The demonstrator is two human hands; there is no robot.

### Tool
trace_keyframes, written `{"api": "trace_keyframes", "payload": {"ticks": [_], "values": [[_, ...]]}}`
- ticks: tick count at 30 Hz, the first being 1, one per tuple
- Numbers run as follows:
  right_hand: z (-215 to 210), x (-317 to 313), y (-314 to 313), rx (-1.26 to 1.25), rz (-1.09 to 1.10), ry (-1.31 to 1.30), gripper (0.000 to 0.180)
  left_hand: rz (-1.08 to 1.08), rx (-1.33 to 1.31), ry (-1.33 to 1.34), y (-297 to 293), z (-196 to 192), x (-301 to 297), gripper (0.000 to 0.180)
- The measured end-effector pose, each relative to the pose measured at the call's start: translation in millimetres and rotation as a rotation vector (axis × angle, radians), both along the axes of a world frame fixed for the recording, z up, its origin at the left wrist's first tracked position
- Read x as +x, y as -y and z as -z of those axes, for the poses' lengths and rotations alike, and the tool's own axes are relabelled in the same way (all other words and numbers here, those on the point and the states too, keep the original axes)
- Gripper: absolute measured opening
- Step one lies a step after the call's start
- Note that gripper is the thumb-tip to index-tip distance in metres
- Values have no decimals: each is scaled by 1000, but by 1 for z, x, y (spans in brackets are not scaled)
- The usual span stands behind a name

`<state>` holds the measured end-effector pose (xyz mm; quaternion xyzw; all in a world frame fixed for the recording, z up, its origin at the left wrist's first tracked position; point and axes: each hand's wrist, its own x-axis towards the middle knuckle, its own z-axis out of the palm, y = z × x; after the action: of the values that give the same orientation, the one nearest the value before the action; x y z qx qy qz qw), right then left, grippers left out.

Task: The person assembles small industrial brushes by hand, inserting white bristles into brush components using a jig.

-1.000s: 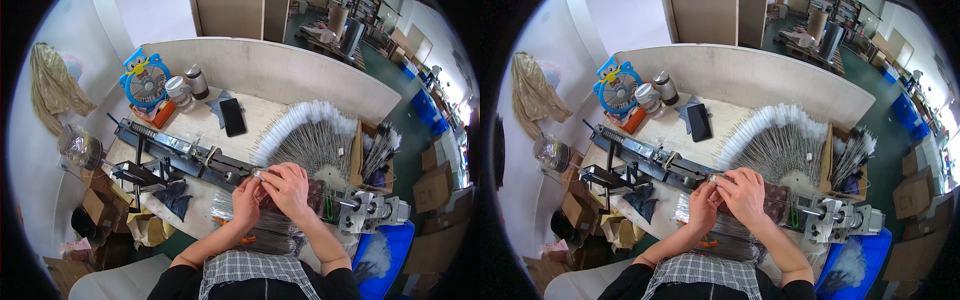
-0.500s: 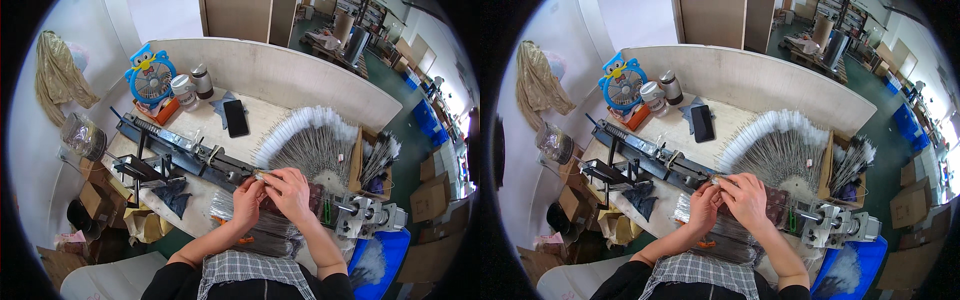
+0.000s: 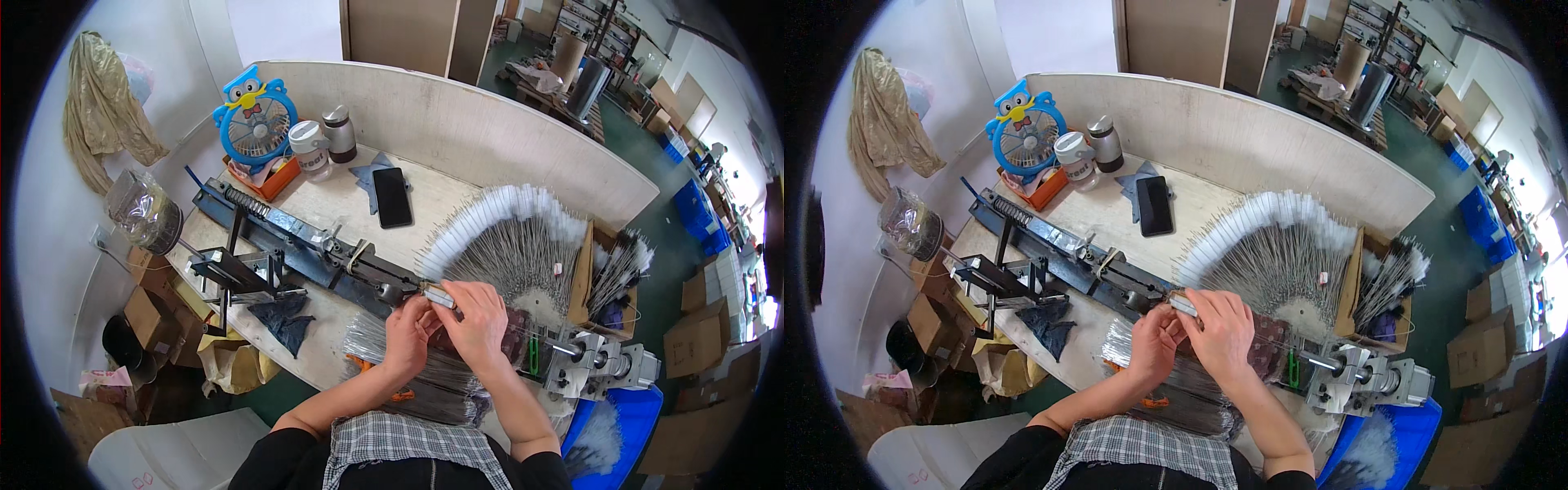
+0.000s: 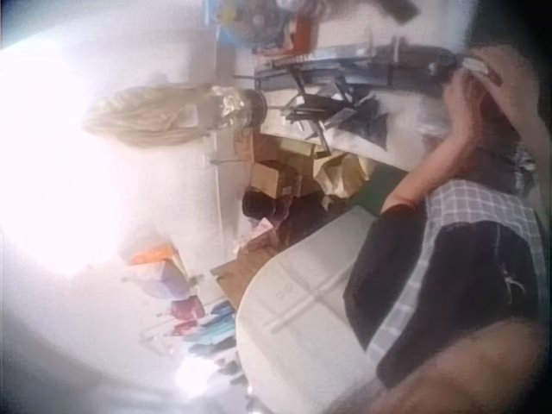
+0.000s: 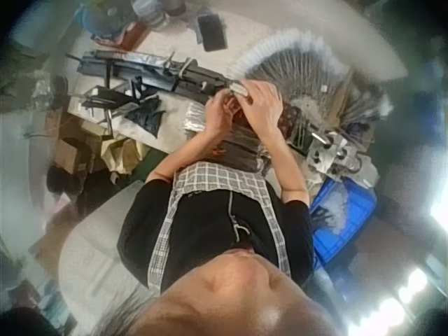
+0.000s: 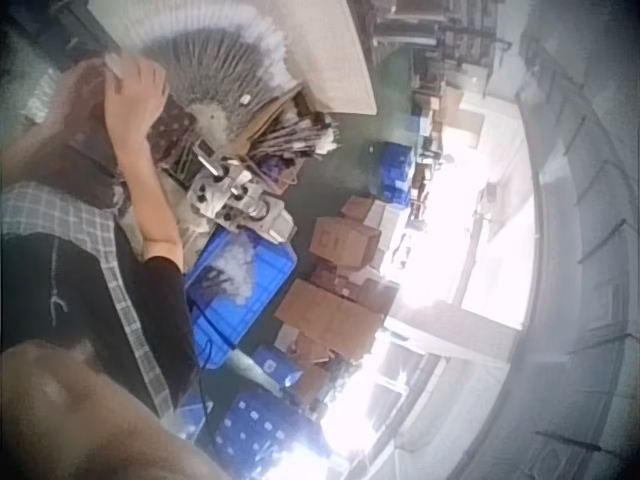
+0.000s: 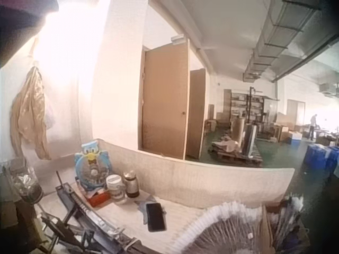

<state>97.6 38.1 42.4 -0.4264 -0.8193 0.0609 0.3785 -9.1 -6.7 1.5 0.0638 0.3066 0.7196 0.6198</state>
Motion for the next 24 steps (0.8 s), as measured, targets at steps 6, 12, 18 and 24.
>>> {"api": "trace_keyframes", "payload": {"ticks": [6,12,18,24], "values": [[-7,14,7,63,-1,68,23,0,-10,-86,-2,1,4,10],[-3,16,3,41,-8,63,21,10,-40,-82,-5,-2,5,10],[-15,14,5,25,-20,37,22,18,-24,-92,-5,1,3,18],[-20,31,5,-68,15,206,16,50,41,41,-3,4,-4,36]]}}
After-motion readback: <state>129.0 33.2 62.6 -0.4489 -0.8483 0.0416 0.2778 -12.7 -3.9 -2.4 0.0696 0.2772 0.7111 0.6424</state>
